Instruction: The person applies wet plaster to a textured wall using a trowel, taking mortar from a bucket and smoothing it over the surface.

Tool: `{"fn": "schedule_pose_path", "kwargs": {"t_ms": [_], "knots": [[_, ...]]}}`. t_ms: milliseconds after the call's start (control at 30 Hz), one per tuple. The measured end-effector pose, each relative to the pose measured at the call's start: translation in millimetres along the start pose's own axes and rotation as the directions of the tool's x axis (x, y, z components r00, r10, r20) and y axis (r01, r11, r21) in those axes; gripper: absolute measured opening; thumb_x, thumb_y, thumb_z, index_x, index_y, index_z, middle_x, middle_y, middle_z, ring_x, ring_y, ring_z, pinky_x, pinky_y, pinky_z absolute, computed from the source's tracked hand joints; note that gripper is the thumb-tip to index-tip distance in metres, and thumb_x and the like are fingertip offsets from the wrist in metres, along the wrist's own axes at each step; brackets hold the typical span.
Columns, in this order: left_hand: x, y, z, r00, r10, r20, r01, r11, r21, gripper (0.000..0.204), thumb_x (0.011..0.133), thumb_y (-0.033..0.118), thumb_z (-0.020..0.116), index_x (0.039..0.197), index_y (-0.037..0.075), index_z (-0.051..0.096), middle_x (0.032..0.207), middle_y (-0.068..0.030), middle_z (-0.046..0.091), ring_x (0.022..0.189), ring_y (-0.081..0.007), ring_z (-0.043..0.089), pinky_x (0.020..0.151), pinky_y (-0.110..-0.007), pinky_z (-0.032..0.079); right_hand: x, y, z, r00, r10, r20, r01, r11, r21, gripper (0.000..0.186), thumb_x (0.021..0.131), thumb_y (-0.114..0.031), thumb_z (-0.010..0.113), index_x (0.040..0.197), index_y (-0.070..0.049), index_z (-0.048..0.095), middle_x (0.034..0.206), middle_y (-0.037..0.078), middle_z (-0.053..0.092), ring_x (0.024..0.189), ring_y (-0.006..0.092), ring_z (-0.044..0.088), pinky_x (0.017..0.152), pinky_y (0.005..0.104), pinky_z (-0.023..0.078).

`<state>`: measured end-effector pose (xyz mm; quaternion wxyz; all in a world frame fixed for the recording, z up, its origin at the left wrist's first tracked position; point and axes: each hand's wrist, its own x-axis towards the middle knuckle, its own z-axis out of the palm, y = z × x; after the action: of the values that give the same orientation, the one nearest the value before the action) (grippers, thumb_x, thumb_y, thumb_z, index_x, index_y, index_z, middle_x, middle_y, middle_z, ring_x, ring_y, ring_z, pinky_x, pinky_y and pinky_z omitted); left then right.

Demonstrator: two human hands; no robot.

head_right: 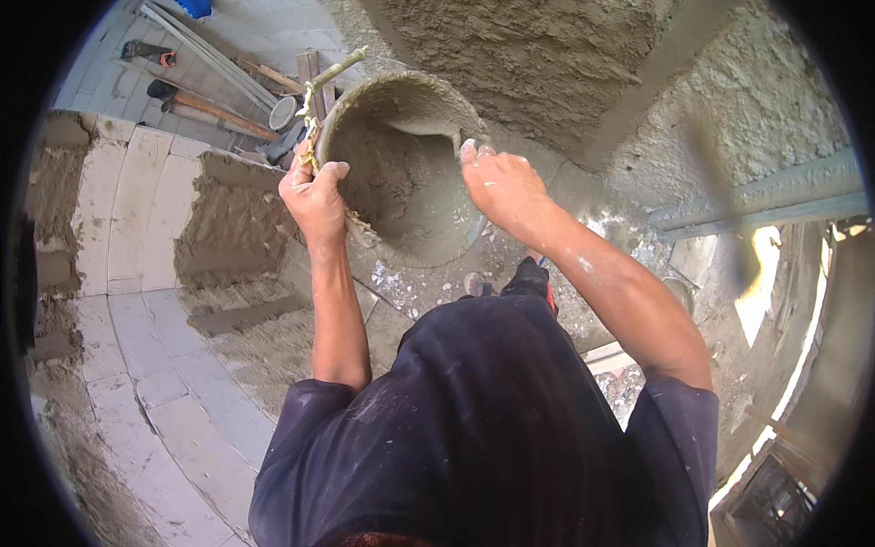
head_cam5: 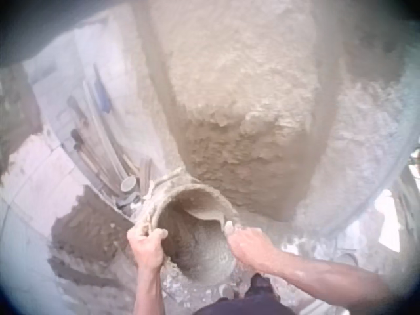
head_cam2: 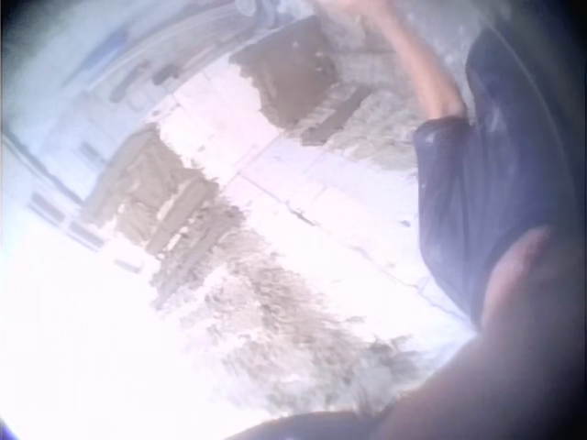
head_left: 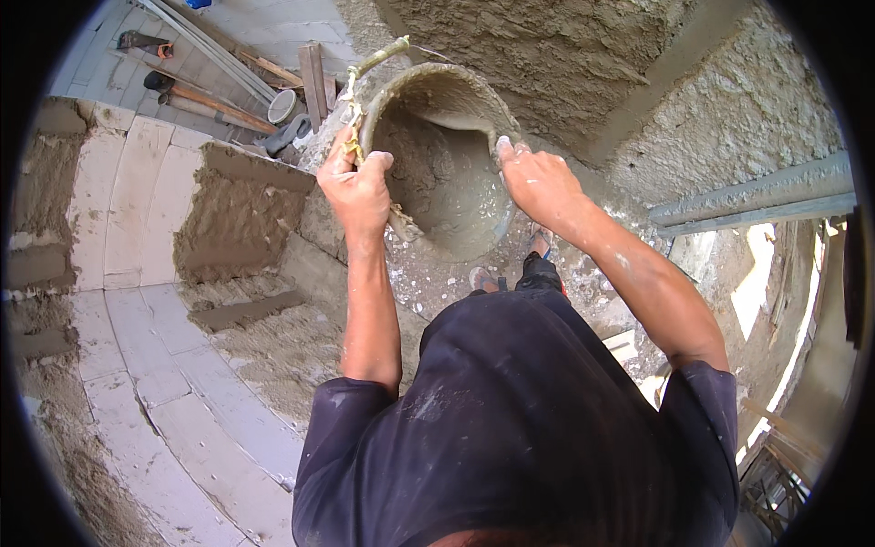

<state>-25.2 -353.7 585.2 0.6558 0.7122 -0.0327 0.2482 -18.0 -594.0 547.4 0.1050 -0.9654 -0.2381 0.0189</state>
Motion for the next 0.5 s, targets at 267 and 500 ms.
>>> {"fn": "schedule_pose_path", "kwargs": {"t_ms": [267,500], "knots": [[-15.0,7.4,-7.4,0.995,0.069,-0.067,-0.068,0.997,0.022,0.043,0.071,-0.005,0.056,0.112,-0.012,0.065,0.109,-0.0136,0.069,0.101,-0.0191,0.063,0.094,-0.029,0.046,-6.1,-42.1,-39.7,0.994,0.05,0.093,-0.062,0.99,0.128,0.026,0.094,-0.01,0.043,0.098,0.009,0.06,0.089,0.025,0.07,0.083,0.0401,0.07,0.073,0.0489,0.056],[1.7,48.8,12.5,0.962,0.262,0.07,-0.263,0.965,-0.002,0.041,0.068,-0.002,0.058,0.108,-0.011,0.067,0.114,-0.02,0.069,0.107,-0.0278,0.066,0.109,-0.043,0.039,-15.0,-33.1,-6.6,0.934,-0.025,0.357,-0.08,0.957,0.278,0.032,0.093,-0.024,0.06,0.093,0.008,0.061,0.096,0.029,0.067,0.094,0.0438,0.067,0.083,0.0504,0.053]]}}
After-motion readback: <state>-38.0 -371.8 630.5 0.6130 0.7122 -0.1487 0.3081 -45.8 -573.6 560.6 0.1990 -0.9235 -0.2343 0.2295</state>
